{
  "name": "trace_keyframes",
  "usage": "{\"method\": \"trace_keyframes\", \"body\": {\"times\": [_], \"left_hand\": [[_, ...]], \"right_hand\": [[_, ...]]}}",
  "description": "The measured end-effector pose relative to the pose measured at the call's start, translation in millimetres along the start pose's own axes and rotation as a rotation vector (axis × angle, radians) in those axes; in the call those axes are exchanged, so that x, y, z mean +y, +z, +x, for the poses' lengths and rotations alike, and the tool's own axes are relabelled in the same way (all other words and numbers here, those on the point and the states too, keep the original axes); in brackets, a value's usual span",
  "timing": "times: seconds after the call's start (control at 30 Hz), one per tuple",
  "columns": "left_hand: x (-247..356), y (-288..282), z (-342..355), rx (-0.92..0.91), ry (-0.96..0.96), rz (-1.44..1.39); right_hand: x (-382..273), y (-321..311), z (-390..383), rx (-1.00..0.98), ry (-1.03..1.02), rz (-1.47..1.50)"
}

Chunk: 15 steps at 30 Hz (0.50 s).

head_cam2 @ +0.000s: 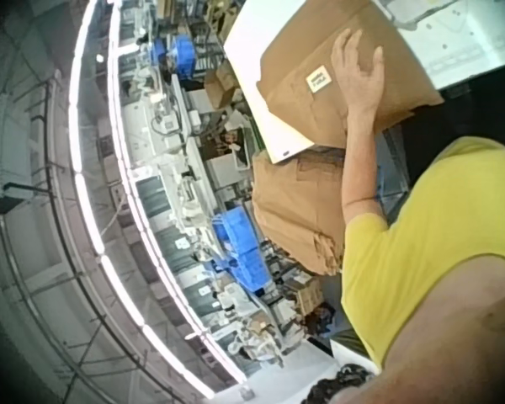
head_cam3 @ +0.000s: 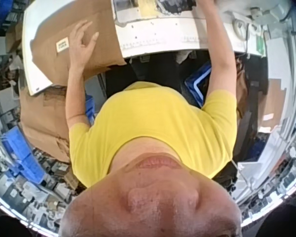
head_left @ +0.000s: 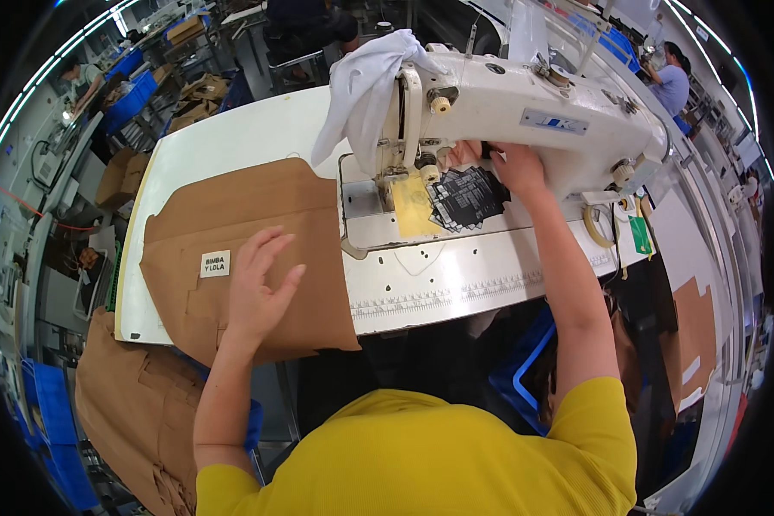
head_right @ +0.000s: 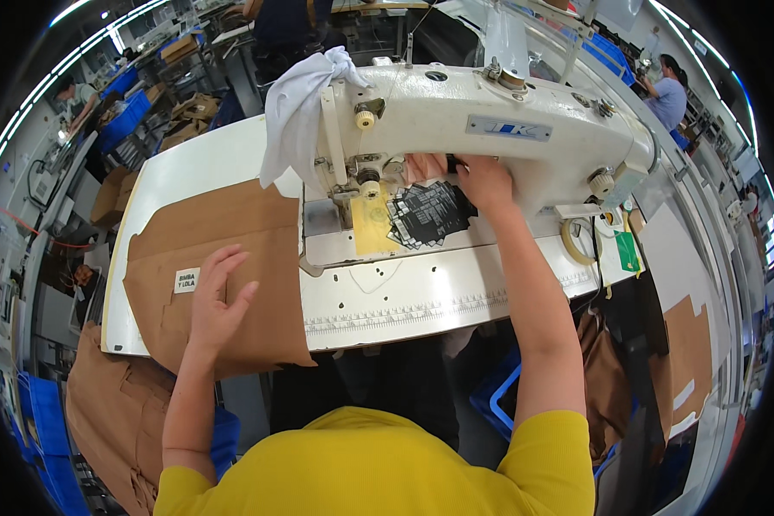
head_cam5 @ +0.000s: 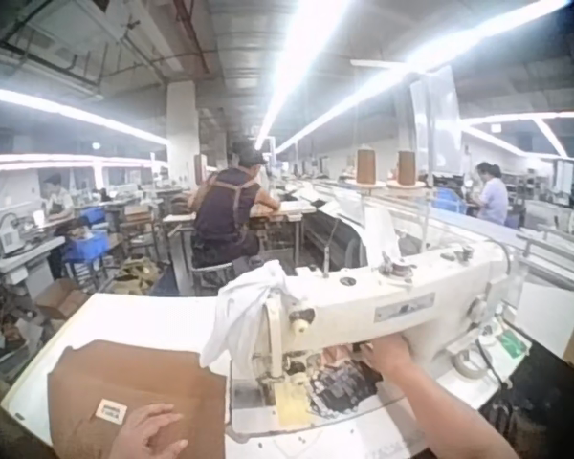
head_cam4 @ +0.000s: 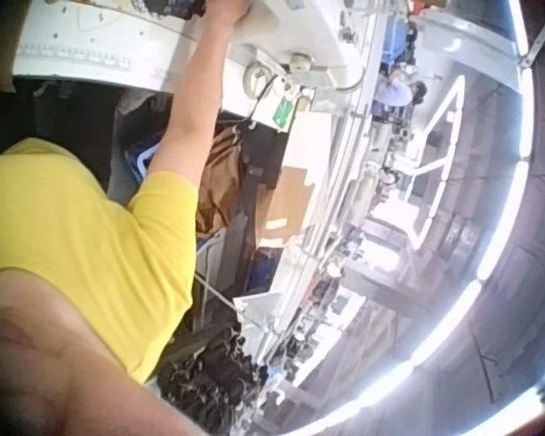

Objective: The person sews brand labels and white trim onto brown fabric pieces using an industrial sewing machine.

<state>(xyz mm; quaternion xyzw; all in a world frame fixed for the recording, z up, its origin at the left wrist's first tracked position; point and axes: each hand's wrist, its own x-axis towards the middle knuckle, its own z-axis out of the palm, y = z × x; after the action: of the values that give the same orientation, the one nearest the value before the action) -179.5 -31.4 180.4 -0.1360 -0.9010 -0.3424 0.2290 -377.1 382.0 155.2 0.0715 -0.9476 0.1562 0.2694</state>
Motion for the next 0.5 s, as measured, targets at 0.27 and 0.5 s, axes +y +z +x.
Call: {"method": "trace_keyframes", "body": {"times": [0.27,0.5], "left_hand": [[9.6,37.5,24.1,-0.200,-0.113,-0.312],[-5.0,48.6,9.9,-0.184,-0.039,-0.293]], "right_hand": [[3.3,7.4,-5.1,0.018,0.112,0.058],[3.0,-2.7,-8.3,0.032,0.023,0.147]]}}
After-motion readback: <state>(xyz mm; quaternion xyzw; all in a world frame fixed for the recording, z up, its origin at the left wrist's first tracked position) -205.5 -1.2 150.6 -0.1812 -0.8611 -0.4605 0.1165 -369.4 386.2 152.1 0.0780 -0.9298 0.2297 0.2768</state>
